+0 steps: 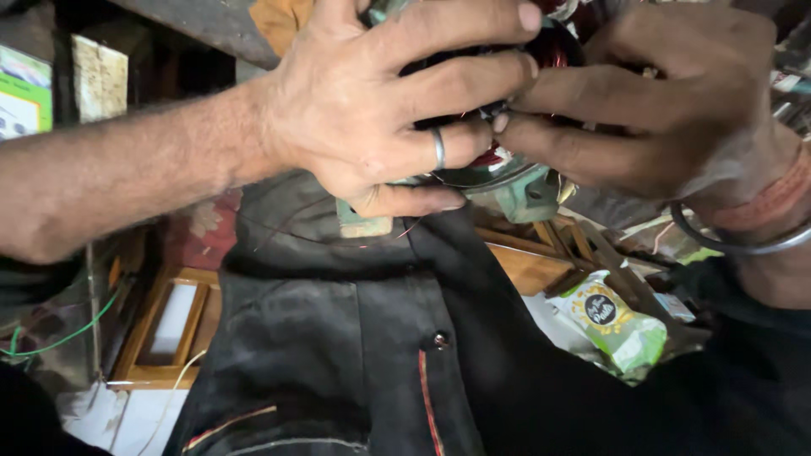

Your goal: The person fits green insulating paper into the slots of an electric motor stator. They fold and shape the paper strips by hand, press them around the copper windings inside the stator, and tuck the edges down to line the slots, working around the stator one section at a time.

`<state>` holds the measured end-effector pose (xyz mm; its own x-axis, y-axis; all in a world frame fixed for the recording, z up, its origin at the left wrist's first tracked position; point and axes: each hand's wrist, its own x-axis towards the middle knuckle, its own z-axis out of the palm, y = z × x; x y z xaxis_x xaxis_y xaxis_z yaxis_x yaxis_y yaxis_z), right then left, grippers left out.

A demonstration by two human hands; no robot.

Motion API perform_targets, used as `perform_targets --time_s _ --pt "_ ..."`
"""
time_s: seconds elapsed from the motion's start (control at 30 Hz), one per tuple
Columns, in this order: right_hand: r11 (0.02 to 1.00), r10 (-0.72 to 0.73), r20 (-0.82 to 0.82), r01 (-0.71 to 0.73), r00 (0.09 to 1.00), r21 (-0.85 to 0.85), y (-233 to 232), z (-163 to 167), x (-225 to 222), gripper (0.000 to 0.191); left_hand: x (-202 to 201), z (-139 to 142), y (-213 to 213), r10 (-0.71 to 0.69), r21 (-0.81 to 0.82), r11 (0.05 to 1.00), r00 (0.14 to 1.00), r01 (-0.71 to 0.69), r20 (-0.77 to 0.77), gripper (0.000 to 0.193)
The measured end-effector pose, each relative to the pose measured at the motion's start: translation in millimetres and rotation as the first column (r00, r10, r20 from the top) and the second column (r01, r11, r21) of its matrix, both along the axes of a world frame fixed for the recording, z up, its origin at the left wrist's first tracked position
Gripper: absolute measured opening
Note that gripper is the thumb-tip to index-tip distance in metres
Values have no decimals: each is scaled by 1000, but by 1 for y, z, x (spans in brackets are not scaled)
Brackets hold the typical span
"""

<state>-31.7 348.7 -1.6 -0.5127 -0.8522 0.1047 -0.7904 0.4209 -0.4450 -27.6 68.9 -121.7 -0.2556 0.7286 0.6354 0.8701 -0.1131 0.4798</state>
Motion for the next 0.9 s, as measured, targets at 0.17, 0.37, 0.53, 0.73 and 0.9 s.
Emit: perform_targets --time_s 0.17,0.37,0.53,0.73,0.9 --pt "978 199 -110 -204 974 -44 0 2 -7 18 -7 8 6 -4 21 1000 1000 4 -6 47" --pt "991 120 264 -133 957 32 -9 11 9 24 7 18 4 22 -109 994 1000 -21 7 47" --pt "999 9 44 -7 999 -36 22 -1 49 20 13 41 14 37 -150 988 998 -29 50 43" --pt "996 -86 -244 78 966 -43 33 -10 74 29 24 61 4 2 -160 985 938 57 346 18" --pt "997 -70 -208 60 976 -53 39 -1 74 30 24 67 -2 42 -229 969 856 91 516 14"
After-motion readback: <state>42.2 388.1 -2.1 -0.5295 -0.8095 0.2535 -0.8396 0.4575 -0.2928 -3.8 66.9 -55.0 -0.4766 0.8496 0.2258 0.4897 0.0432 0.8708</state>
